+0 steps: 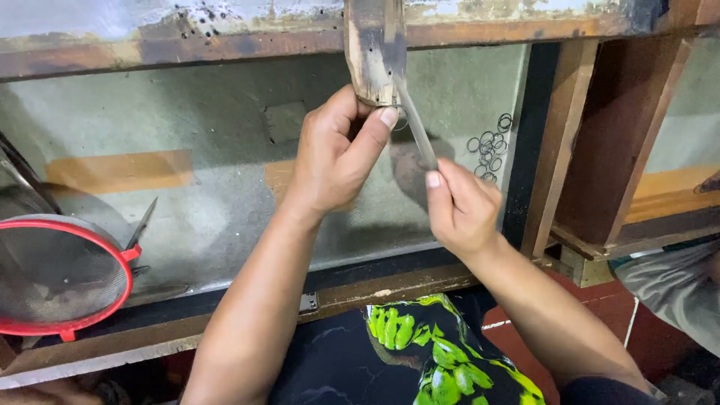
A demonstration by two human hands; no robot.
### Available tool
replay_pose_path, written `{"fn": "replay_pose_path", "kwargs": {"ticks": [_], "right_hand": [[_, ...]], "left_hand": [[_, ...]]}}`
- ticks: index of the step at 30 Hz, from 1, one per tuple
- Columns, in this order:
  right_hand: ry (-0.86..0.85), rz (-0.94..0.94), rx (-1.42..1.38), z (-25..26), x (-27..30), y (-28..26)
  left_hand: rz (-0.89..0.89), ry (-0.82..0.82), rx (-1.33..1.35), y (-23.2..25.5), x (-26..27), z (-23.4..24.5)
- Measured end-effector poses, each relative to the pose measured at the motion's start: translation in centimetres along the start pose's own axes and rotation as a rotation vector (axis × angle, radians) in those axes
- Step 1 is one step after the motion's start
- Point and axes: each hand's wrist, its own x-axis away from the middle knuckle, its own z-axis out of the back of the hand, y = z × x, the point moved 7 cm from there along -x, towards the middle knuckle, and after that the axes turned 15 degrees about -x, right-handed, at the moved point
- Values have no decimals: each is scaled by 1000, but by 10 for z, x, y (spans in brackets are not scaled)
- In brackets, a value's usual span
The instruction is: The person is using a metal file to smooth the edges of small metal rings against a wooden filing peg at a jewelry workbench.
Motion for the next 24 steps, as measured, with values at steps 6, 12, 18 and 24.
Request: {"fn": "replay_pose_path", "kwargs": {"ticks": [6,12,18,24], "right_hand": [[-1,29,62,-1,-27,-22],[-16,53,-6,-17,-61,-26],[-32,58,21,-16,-49,-24],[-13,-30,1,3,3,-3]], "left_hand": [[-4,8,2,-1,0,0],[-22,-1,15,2,-2,-1],[-11,7,26,8,-3,0],[8,-6,32,-3,0,-2]]}}
